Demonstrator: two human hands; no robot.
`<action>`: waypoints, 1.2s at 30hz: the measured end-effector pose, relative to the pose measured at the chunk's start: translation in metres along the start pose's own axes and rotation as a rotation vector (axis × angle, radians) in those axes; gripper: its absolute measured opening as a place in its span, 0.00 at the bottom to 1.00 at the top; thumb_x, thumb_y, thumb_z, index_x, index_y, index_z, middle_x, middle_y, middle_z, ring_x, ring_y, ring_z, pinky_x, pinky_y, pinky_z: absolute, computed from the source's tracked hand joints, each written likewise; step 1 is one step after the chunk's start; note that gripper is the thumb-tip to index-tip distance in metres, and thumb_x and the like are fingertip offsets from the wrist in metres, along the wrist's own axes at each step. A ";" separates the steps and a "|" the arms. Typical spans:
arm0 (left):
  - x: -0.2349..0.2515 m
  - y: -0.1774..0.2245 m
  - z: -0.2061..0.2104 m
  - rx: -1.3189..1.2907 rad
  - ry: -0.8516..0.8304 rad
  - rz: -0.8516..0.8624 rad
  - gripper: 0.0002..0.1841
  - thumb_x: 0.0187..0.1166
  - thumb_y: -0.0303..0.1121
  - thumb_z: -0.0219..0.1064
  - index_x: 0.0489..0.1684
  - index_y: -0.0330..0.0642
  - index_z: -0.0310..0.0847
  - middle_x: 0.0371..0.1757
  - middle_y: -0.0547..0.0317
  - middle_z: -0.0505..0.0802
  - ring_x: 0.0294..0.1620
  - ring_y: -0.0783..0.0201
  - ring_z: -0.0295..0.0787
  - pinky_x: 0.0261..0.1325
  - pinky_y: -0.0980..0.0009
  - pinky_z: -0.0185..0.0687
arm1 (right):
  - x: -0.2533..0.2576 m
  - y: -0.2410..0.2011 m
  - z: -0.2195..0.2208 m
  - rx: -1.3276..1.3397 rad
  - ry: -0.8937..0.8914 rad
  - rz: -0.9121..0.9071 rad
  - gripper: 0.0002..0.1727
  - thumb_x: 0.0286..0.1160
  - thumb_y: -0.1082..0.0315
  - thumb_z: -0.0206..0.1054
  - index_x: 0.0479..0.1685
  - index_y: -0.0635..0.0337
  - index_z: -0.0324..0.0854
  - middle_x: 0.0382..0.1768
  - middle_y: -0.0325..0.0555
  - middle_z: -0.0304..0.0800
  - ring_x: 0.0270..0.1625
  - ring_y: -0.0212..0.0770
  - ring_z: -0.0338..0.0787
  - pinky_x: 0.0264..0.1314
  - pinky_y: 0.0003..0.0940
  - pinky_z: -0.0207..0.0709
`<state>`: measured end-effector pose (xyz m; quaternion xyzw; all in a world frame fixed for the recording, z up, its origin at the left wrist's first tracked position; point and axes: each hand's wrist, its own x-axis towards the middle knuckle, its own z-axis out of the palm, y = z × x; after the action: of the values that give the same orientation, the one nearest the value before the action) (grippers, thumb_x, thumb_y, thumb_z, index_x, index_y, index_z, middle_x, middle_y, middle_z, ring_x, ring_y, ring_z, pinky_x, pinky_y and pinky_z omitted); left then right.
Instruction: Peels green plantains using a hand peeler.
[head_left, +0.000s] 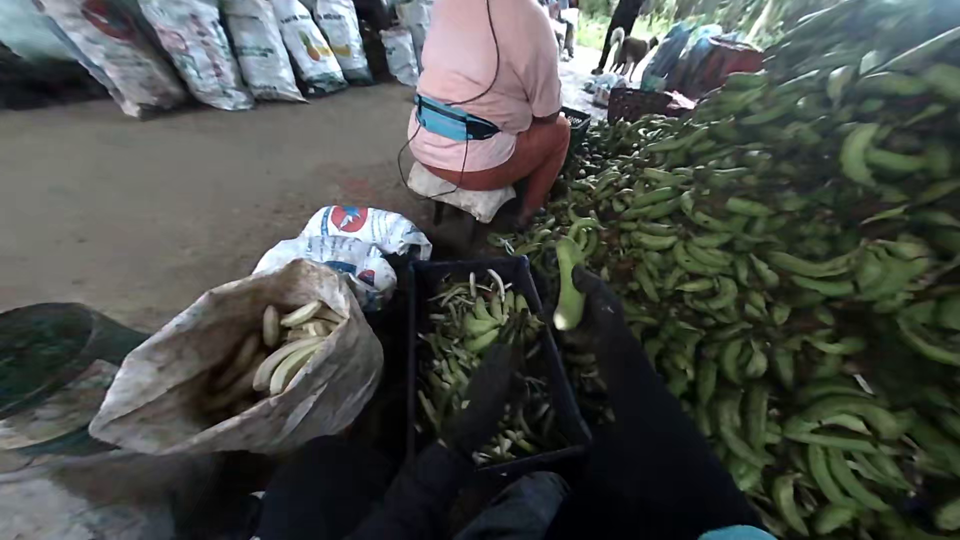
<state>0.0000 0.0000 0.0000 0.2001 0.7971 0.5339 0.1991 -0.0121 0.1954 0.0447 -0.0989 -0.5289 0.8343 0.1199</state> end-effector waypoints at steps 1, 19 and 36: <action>0.000 0.002 -0.007 -0.069 0.033 0.084 0.21 0.93 0.37 0.47 0.76 0.35 0.70 0.52 0.50 0.88 0.43 0.64 0.88 0.47 0.66 0.87 | 0.001 0.001 -0.002 -0.024 0.042 0.014 0.17 0.91 0.54 0.50 0.64 0.52 0.75 0.32 0.41 0.88 0.27 0.34 0.87 0.27 0.30 0.85; 0.061 -0.036 -0.035 0.603 0.525 0.271 0.23 0.80 0.46 0.69 0.72 0.49 0.83 0.57 0.39 0.90 0.57 0.38 0.88 0.55 0.38 0.82 | -0.006 0.075 0.008 0.028 0.130 0.181 0.21 0.94 0.53 0.47 0.60 0.58 0.78 0.35 0.44 0.88 0.32 0.35 0.88 0.34 0.31 0.86; 0.021 -0.002 -0.029 0.070 -0.058 0.229 0.21 0.90 0.47 0.56 0.70 0.45 0.82 0.48 0.58 0.91 0.42 0.71 0.87 0.50 0.67 0.85 | -0.008 0.053 -0.026 -0.129 0.192 -0.027 0.20 0.91 0.55 0.51 0.72 0.55 0.73 0.41 0.39 0.88 0.35 0.29 0.87 0.37 0.26 0.85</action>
<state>-0.0331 -0.0123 0.0067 0.3118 0.7811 0.5190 0.1528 -0.0016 0.1931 -0.0139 -0.1788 -0.5688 0.7836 0.1745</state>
